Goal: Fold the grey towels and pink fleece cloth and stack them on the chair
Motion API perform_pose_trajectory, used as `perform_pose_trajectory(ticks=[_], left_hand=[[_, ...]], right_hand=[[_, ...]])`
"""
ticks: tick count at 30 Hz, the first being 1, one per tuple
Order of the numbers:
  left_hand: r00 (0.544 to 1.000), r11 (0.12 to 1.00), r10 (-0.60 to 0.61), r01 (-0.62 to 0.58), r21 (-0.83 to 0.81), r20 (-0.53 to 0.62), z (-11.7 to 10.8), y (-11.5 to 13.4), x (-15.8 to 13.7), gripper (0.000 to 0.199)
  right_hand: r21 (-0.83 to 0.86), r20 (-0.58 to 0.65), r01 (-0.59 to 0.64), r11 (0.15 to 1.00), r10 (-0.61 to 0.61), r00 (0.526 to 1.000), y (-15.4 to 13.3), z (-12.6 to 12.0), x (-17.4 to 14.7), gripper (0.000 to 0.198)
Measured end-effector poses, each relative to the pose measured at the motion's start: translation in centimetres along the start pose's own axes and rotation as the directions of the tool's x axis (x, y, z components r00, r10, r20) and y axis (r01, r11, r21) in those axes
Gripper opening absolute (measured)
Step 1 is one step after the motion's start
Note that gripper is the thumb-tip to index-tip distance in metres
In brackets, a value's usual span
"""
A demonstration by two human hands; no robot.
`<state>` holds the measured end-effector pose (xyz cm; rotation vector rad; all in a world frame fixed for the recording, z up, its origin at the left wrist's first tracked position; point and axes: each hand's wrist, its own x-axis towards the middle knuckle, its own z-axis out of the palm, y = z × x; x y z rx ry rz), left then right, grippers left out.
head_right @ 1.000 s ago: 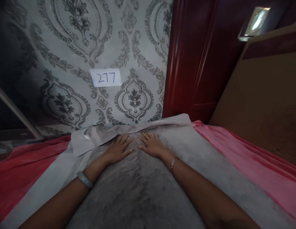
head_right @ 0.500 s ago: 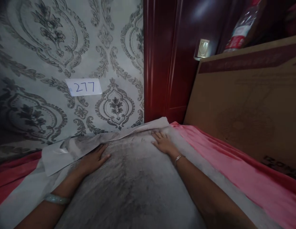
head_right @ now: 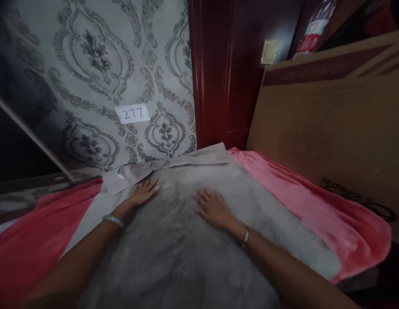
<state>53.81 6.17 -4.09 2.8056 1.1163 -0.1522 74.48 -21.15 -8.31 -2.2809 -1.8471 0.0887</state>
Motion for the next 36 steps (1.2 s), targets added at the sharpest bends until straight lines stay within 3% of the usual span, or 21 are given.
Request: perform_pose_trajectory(ticks=[2, 4, 8, 11, 14, 20, 22, 24, 26, 29, 31, 33, 36], left_hand=[[0.996, 0.996, 0.089, -0.089, 0.020, 0.007, 1.0, -0.6, -4.7, 0.071], [0.996, 0.995, 0.086, -0.085, 0.047, -0.027, 2.1, -2.5, -9.9, 0.068], [0.977, 0.984, -0.154, 0.166, 0.070, -0.150, 3.5, -7.8, -19.6, 0.061], [0.938, 0.952, -0.285, 0.301, 0.054, -0.196, 4.1, -10.2, -24.8, 0.058], [0.921, 0.939, -0.326, 0.342, 0.042, -0.212, 4.7, -10.2, -28.4, 0.056], [0.912, 0.926, -0.365, 0.377, 0.031, -0.189, 4.1, -7.4, -32.2, 0.061], [0.896, 0.904, -0.407, 0.423, 0.064, -0.176, 3.2, -5.2, -32.0, 0.060], [0.901, 0.903, -0.396, 0.417, 0.103, -0.177, 2.4, -1.6, -31.0, 0.056], [0.954, 0.964, -0.218, 0.243, 0.103, -0.207, 2.3, 3.0, -29.6, 0.052], [0.986, 0.995, 0.085, -0.077, 0.062, -0.146, 4.0, 9.7, -28.1, 0.055], [0.988, 0.992, 0.119, -0.115, 0.042, -0.103, 5.6, 12.3, -28.0, 0.058], [0.989, 0.995, 0.099, -0.095, 0.043, -0.112, 6.8, 12.9, -28.8, 0.060], [0.992, 0.998, 0.026, -0.019, 0.054, -0.124, 7.6, 10.8, -30.6, 0.063]], right_hand=[[-0.050, 0.004, -0.116, 0.992, 0.117, 0.993, 1.7, 0.0, -2.7, 0.061], [-0.107, -0.022, -0.263, 0.959, 0.262, 0.965, 5.1, -0.4, -5.5, 0.062], [-0.145, -0.107, -0.456, 0.878, 0.445, 0.889, 11.1, -1.1, -11.4, 0.064], [-0.146, -0.067, -0.530, 0.835, 0.527, 0.848, 11.9, -1.5, -15.0, 0.064], [-0.146, 0.005, -0.566, 0.811, 0.573, 0.820, 10.9, -1.9, -17.7, 0.064], [-0.146, -0.037, -0.579, 0.802, 0.580, 0.813, 9.0, -2.5, -20.5, 0.062], [-0.130, -0.045, -0.568, 0.813, 0.567, 0.823, 6.6, -2.8, -20.1, 0.061], [-0.095, -0.048, -0.486, 0.869, 0.484, 0.874, 2.3, -2.9, -18.8, 0.059], [-0.048, -0.047, -0.321, 0.946, 0.318, 0.947, -3.3, -2.5, -17.0, 0.055], [-0.010, -0.011, -0.115, 0.993, 0.115, 0.993, -11.1, -1.1, -15.0, 0.053], [-0.035, -0.007, -0.037, 0.999, 0.037, 0.999, -13.9, 0.0, -14.6, 0.053], [-0.065, -0.004, -0.014, 0.998, 0.013, 1.000, -14.1, 0.7, -15.0, 0.054], [-0.106, 0.009, -0.090, 0.990, 0.091, 0.996, -10.9, 0.8, -16.4, 0.056]])
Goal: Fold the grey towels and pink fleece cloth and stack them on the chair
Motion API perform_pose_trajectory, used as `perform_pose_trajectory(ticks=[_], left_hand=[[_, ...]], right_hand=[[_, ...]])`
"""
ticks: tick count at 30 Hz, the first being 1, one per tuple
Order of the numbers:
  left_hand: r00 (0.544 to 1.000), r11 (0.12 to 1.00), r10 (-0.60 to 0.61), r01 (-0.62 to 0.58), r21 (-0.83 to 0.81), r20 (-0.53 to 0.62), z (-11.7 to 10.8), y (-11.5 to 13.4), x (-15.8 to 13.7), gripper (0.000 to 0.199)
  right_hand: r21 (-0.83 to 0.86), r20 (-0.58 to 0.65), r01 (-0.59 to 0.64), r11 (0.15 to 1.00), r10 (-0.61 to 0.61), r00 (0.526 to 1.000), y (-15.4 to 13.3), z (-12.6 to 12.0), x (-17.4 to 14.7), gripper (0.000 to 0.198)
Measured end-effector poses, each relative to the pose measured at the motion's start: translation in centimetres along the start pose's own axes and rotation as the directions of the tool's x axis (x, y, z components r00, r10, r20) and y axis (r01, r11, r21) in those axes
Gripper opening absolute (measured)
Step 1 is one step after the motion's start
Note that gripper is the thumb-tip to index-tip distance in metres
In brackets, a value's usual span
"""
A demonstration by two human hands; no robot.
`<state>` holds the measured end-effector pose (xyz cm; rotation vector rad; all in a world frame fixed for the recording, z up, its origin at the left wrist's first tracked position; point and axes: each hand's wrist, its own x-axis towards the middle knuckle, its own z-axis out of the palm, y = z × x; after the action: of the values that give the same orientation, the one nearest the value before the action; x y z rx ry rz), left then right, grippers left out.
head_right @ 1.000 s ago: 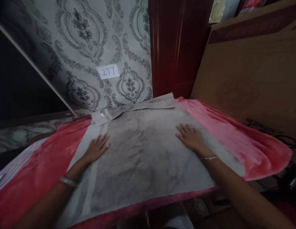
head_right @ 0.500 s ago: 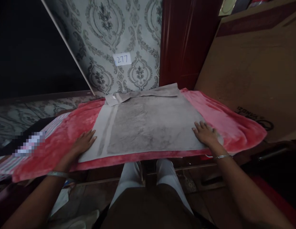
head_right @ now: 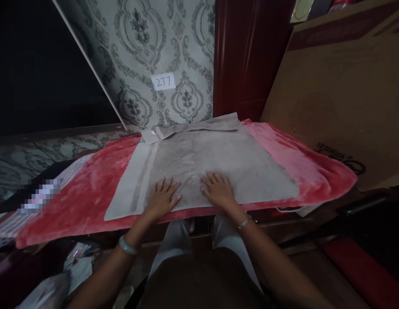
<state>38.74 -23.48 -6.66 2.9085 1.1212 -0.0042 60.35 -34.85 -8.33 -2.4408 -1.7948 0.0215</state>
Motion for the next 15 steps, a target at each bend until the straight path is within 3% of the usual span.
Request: perform_pose_trajectory(ticks=[4, 10, 13, 15], left_hand=[[0.977, 0.975, -0.215, 0.215, 0.062, -0.013, -0.1, -5.1, -2.8, 0.065], [0.855, 0.847, -0.518, 0.515, 0.133, -0.013, 0.1, -12.4, -6.6, 0.068], [0.817, 0.807, -0.576, 0.571, 0.148, -0.009, -0.7, -13.9, -6.4, 0.064], [0.836, 0.823, -0.545, 0.548, 0.146, -0.065, -1.7, -13.5, -4.6, 0.061]], right_hand=[[-0.087, -0.017, -0.226, 0.970, 0.226, 0.974, 7.6, 0.3, -1.9, 0.058], [-0.074, -0.135, -0.485, 0.872, 0.473, 0.871, 18.9, 1.5, -5.5, 0.064], [-0.060, -0.150, -0.575, 0.816, 0.562, 0.814, 20.8, 1.1, -4.9, 0.063], [-0.047, -0.190, -0.536, 0.843, 0.520, 0.833, 19.4, 0.3, -3.0, 0.060]])
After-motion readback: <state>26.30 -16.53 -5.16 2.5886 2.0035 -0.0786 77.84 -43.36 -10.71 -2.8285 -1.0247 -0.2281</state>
